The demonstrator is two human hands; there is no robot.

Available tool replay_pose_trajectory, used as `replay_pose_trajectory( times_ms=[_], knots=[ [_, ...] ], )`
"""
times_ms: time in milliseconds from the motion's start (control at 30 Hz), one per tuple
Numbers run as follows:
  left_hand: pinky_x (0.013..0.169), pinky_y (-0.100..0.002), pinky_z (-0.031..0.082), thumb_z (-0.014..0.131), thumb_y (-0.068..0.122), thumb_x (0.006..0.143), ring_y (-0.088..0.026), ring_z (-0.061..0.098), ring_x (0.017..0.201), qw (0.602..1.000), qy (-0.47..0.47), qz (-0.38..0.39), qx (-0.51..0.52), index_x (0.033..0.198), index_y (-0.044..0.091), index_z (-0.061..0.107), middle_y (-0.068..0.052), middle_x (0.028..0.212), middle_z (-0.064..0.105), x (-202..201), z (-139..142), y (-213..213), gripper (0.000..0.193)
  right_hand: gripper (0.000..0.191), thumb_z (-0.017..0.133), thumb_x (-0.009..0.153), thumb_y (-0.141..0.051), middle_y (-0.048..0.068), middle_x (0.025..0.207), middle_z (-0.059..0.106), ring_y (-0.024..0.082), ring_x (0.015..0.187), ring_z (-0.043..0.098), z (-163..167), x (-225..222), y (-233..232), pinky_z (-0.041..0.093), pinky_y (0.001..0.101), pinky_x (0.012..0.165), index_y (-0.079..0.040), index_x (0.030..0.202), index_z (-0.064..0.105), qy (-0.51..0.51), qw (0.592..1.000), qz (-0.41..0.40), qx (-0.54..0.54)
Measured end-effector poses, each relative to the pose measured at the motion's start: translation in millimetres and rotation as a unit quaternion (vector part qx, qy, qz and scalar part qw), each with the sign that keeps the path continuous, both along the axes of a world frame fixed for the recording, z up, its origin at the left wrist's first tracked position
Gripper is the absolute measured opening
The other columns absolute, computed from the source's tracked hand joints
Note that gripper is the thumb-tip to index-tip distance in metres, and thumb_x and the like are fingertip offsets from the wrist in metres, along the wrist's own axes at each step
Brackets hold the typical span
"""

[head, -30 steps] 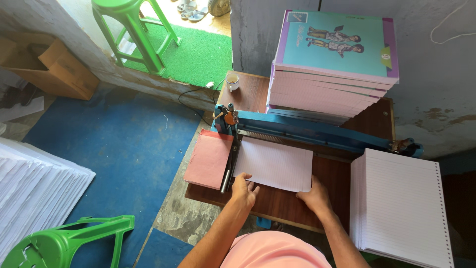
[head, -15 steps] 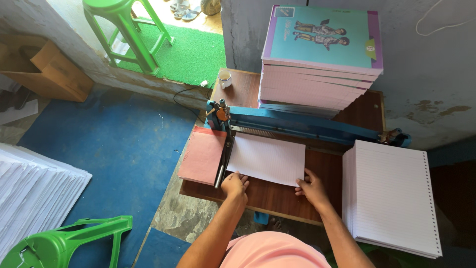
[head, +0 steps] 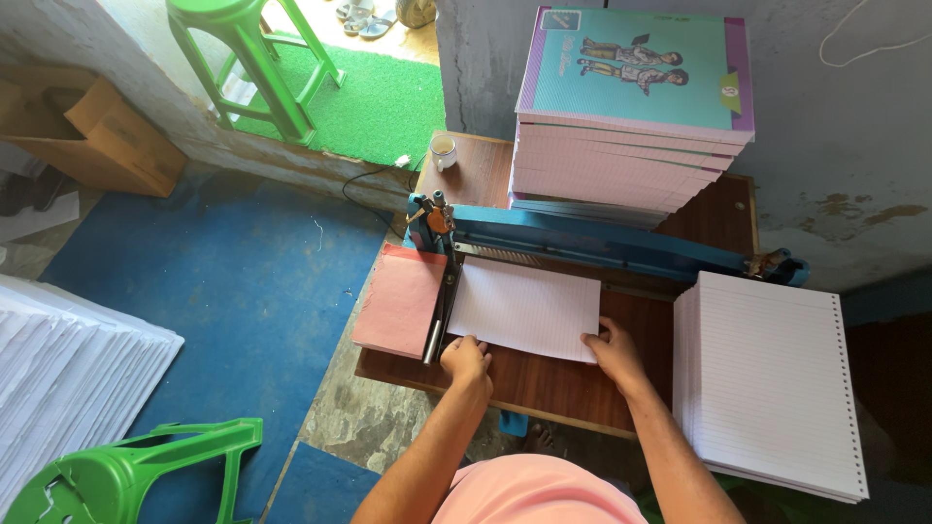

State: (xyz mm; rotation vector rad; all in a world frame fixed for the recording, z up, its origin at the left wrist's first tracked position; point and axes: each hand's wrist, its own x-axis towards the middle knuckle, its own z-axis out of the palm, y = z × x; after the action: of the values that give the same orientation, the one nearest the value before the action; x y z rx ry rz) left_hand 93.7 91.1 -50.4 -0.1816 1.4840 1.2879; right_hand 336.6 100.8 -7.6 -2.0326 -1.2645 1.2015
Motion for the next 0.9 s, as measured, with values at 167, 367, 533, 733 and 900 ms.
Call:
replay_pose_trajectory(
  times_ms=[167, 367, 533, 733, 900],
  knots=[
    [0.072, -0.035, 0.048, 0.062, 0.013, 0.09, -0.017, 0.054, 0.084, 0.998, -0.012, -0.053, 0.015, 0.104, 0.003, 0.065, -0.006, 0.093, 0.057, -1.3, -2.2, -1.1, 0.017, 0.085, 0.082, 0.075, -0.017, 0.015, 0.097, 0.069, 0.024, 0.084, 0.073, 0.3, -0.3, -0.4, 0.061, 0.032, 0.063, 0.0, 0.149, 0.043, 0.041, 0.999, 0.017, -0.005],
    [0.075, -0.037, 0.049, 0.065, 0.012, 0.087, -0.016, 0.048, 0.08, 0.994, 0.016, -0.106, 0.025, 0.097, 0.006, 0.059, -0.004, 0.089, 0.052, 0.1, 8.6, -2.3, 0.013, 0.103, 0.09, 0.06, -0.005, 0.021, 0.108, 0.071, 0.026, 0.081, 0.074, -2.9, -7.8, 6.4, 0.058, 0.0344, 0.057, 0.0, 0.148, 0.037, -0.019, 0.996, 0.082, -0.029],
    [0.067, -0.041, 0.039, 0.066, 0.015, 0.087, -0.023, 0.045, 0.073, 0.984, 0.078, -0.158, 0.037, 0.094, 0.002, 0.058, -0.012, 0.082, 0.05, 1.6, 18.3, -1.4, 0.017, 0.106, 0.107, 0.042, -0.007, 0.028, 0.116, 0.067, 0.036, 0.104, 0.064, -0.7, -12.8, 10.0, 0.051, 0.0398, 0.085, 0.006, 0.128, 0.048, -0.141, 0.937, 0.22, 0.231],
    [0.085, -0.037, 0.051, 0.067, 0.019, 0.086, -0.017, 0.053, 0.09, 0.994, 0.041, -0.098, 0.003, 0.1, 0.004, 0.057, -0.006, 0.1, 0.055, 1.4, 15.0, 3.3, 0.023, 0.099, 0.092, 0.058, -0.003, 0.022, 0.13, 0.064, 0.032, 0.123, 0.065, 9.9, -15.7, 3.8, 0.053, 0.0382, 0.107, 0.002, 0.143, 0.042, -0.097, 0.987, 0.127, 0.003],
    [0.09, -0.041, 0.051, 0.068, 0.019, 0.086, -0.019, 0.052, 0.093, 0.997, 0.024, -0.067, 0.038, 0.1, 0.002, 0.059, -0.009, 0.101, 0.054, 7.4, 6.5, -3.0, 0.024, 0.091, 0.088, 0.06, -0.006, 0.02, 0.13, 0.065, 0.032, 0.124, 0.062, 4.9, -9.2, -6.6, 0.051, 0.039, 0.107, 0.0, 0.14, 0.047, -0.092, 0.98, 0.156, 0.078]
  ],
)
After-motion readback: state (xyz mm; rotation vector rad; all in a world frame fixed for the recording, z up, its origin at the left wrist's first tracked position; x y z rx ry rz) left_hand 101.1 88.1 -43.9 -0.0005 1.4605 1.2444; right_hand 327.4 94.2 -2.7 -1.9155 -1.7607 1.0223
